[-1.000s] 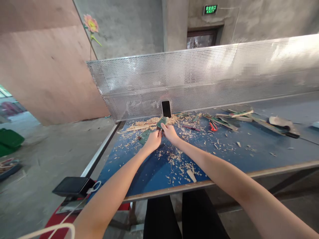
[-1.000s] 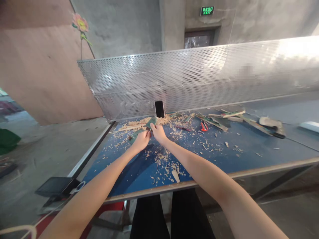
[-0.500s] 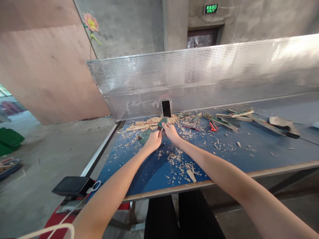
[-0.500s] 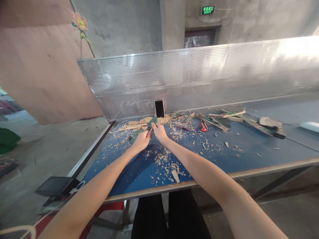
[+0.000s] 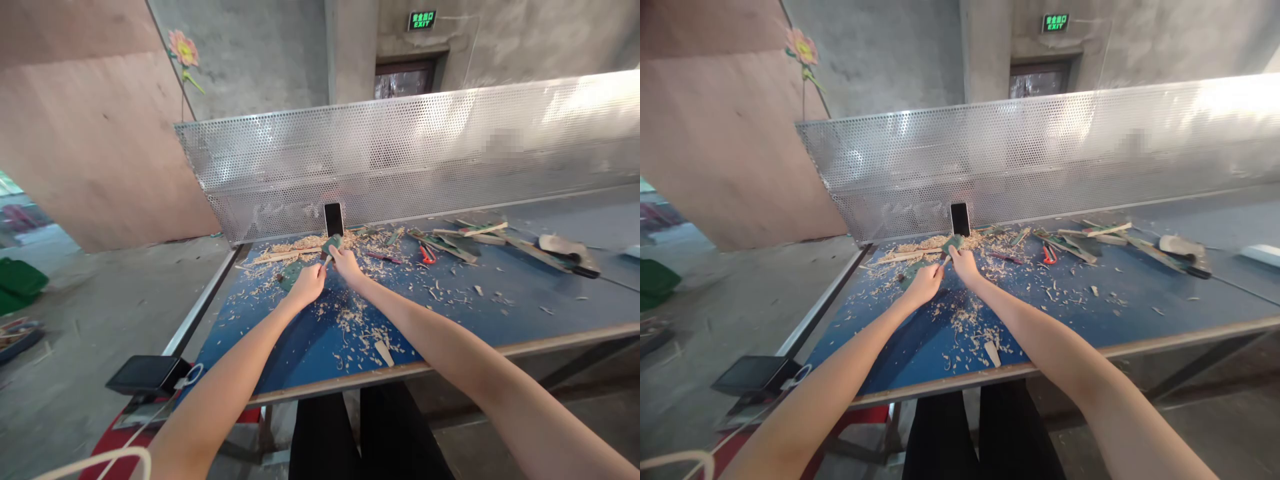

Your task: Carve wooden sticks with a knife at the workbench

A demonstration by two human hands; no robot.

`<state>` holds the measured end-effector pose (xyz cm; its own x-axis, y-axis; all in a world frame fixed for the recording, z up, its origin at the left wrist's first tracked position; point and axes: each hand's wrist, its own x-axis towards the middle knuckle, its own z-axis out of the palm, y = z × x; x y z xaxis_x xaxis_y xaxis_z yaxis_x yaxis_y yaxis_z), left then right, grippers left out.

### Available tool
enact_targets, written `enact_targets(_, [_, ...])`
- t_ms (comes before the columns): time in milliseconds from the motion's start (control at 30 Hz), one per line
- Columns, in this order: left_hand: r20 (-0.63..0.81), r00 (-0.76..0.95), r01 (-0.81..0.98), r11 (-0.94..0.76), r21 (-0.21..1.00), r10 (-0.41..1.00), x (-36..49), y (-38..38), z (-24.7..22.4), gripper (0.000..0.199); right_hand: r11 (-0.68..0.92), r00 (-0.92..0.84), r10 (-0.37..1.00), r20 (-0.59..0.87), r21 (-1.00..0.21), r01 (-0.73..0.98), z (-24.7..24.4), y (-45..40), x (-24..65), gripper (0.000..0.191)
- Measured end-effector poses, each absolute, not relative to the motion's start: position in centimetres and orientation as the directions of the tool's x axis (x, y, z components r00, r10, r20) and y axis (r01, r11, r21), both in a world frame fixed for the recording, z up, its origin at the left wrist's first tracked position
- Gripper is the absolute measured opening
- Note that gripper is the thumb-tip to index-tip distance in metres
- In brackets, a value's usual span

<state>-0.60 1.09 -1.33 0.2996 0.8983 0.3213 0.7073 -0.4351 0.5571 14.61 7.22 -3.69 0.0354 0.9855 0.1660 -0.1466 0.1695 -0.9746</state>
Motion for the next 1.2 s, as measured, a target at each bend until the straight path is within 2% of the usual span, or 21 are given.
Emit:
enact_targets(167, [0.346, 0.254, 0.714, -0.416, 0.562, 0.903, -0.6, 1.2, -1.3, 0.036, 0.16, -0.029, 0.985, 0.168, -0.971, -0.176, -3.6, 6.9, 13.4, 0.052])
enact_targets(367, [0.322, 0.325, 0.705, -0.455, 0.544, 0.889, -0.4, 0.7, -1.0, 0.039, 0.128, 0.157, 0.984, 0.088, -0.955, -0.267, -2.5, 8.1, 16.3, 0.051])
enact_targets(433, [0.324, 0.313, 0.709, -0.447, 0.546, 0.893, -0.4, 0.7, -1.1, 0.039, 0.124, 0.113, 0.989, 0.099, -0.961, -0.245, -2.8, 7.6, 15.8, 0.05])
enact_targets(567, [0.345, 0.251, 0.721, -0.413, 0.557, 0.904, -0.7, 1.3, -1.4, 0.035, 0.116, -0.082, 0.988, 0.133, -0.976, -0.184, -3.8, 6.2, 13.0, 0.05])
enact_targets(633, [0.364, 0.232, 0.721, -0.411, 0.558, 0.902, -0.9, 1.5, -1.4, 0.033, 0.132, -0.111, 0.982, 0.152, -0.977, -0.169, -4.0, 6.1, 12.4, 0.052])
enact_targets(733, [0.356, 0.251, 0.717, -0.42, 0.556, 0.9, -0.8, 1.4, -1.1, 0.036, 0.145, -0.046, 0.987, 0.157, -0.969, -0.2, -3.4, 6.8, 13.6, 0.052])
enact_targets(867, [0.315, 0.31, 0.704, -0.439, 0.559, 0.897, -0.5, 0.6, -0.7, 0.039, 0.121, 0.123, 0.989, 0.087, -0.944, -0.307, -2.3, 8.1, 16.5, 0.047])
enact_targets(933, [0.314, 0.316, 0.7, -0.443, 0.559, 0.895, -0.4, 0.5, -0.7, 0.04, 0.122, 0.138, 0.987, 0.079, -0.931, -0.344, -2.1, 8.0, 16.7, 0.047])
enact_targets(1133, [0.349, 0.283, 0.715, -0.439, 0.545, 0.893, -0.7, 1.0, -1.3, 0.036, 0.123, -0.053, 0.988, 0.145, -0.945, -0.302, -3.1, 6.1, 13.6, 0.051])
enact_targets(1200, [0.355, 0.271, 0.715, -0.434, 0.548, 0.895, -0.7, 1.2, -1.2, 0.036, 0.117, -0.068, 0.988, 0.141, -0.953, -0.28, -3.1, 6.2, 13.4, 0.052])
